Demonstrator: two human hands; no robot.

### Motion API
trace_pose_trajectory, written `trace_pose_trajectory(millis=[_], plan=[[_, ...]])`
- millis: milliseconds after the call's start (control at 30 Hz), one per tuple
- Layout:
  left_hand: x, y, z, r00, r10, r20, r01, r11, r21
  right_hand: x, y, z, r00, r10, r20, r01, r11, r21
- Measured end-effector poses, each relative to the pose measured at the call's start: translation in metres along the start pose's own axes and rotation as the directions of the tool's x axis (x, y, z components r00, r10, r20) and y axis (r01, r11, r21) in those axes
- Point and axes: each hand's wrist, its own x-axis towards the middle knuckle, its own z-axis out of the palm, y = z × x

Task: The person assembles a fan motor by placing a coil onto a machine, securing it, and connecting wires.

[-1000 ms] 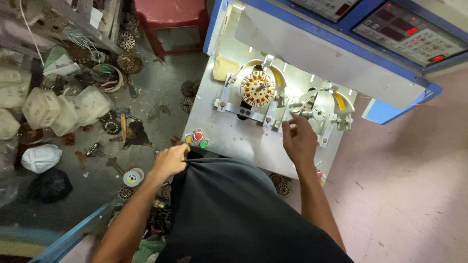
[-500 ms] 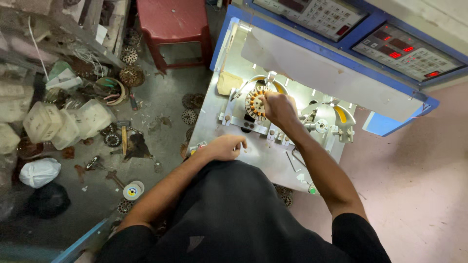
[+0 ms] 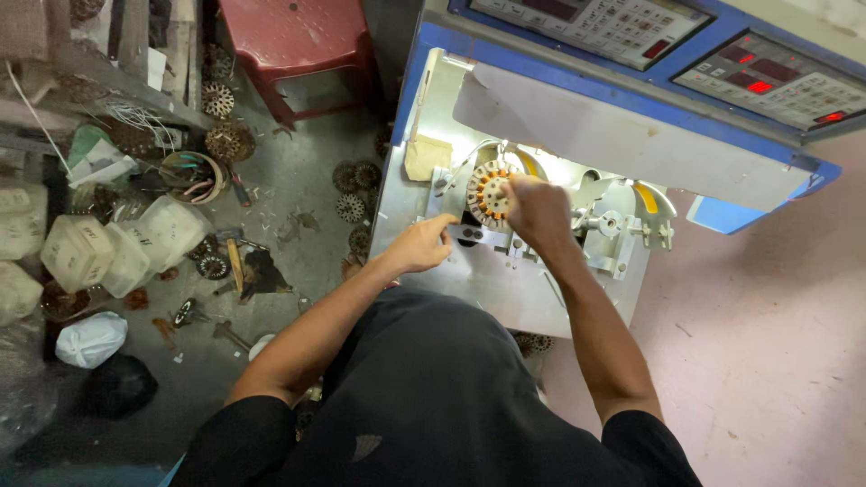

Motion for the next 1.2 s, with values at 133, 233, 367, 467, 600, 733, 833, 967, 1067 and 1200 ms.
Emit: trace_pose_trajectory(millis=[133, 233, 367, 467, 600, 733, 833, 967, 1067, 1200], plan=[[0.007, 0.003, 0.008, 0.997, -0.035, 0.073, 0.043, 0.993, -0.107, -0.015, 0.000, -0.056, 0.937, -0.093, -0.338, 0.072, 0.995, -0.075], [0.015, 0.009, 0.010, 0.996, 0.021, 0.085, -0.010, 0.992, -0.126, -0.035, -0.007, -0.079, 0.938, -0.142, -0.317, 0.081, 0.977, -0.198], [0.004, 0.010, 0.019, 0.997, 0.060, 0.044, -0.055, 0.991, -0.119, -0.080, -0.004, -0.078, 0.973, 0.161, -0.164, -0.143, 0.983, 0.115], [-0.014, 0.004, 0.022, 0.999, -0.033, 0.021, 0.036, 0.986, -0.163, -0.121, 0.005, -0.050, 0.955, 0.292, -0.055, -0.282, 0.949, 0.142], [-0.038, -0.004, 0.039, 0.983, -0.174, 0.055, 0.178, 0.980, -0.091, -0.186, 0.042, -0.006, 0.893, 0.449, -0.021, -0.448, 0.893, 0.050], [-0.058, -0.005, 0.063, 0.984, -0.133, 0.114, 0.131, 0.991, 0.026, -0.246, 0.100, 0.025, 0.780, 0.622, -0.059, -0.610, 0.779, 0.145], [-0.066, 0.001, 0.084, 0.962, -0.164, 0.217, 0.149, 0.985, 0.082, -0.277, 0.148, 0.042, 0.745, 0.577, -0.334, -0.575, 0.810, 0.116], [-0.067, 0.019, 0.103, 0.933, -0.179, 0.311, 0.117, 0.971, 0.206, -0.291, 0.203, 0.059, 0.580, 0.733, -0.355, -0.701, 0.671, 0.243], [-0.069, 0.031, 0.113, 0.918, -0.215, 0.332, 0.139, 0.961, 0.239, -0.290, 0.231, 0.076, 0.566, 0.684, -0.460, -0.676, 0.705, 0.215], [-0.086, 0.036, 0.119, 0.961, -0.153, 0.231, 0.100, 0.969, 0.227, -0.287, 0.256, 0.094, 0.556, 0.624, -0.549, -0.634, 0.745, 0.206]])
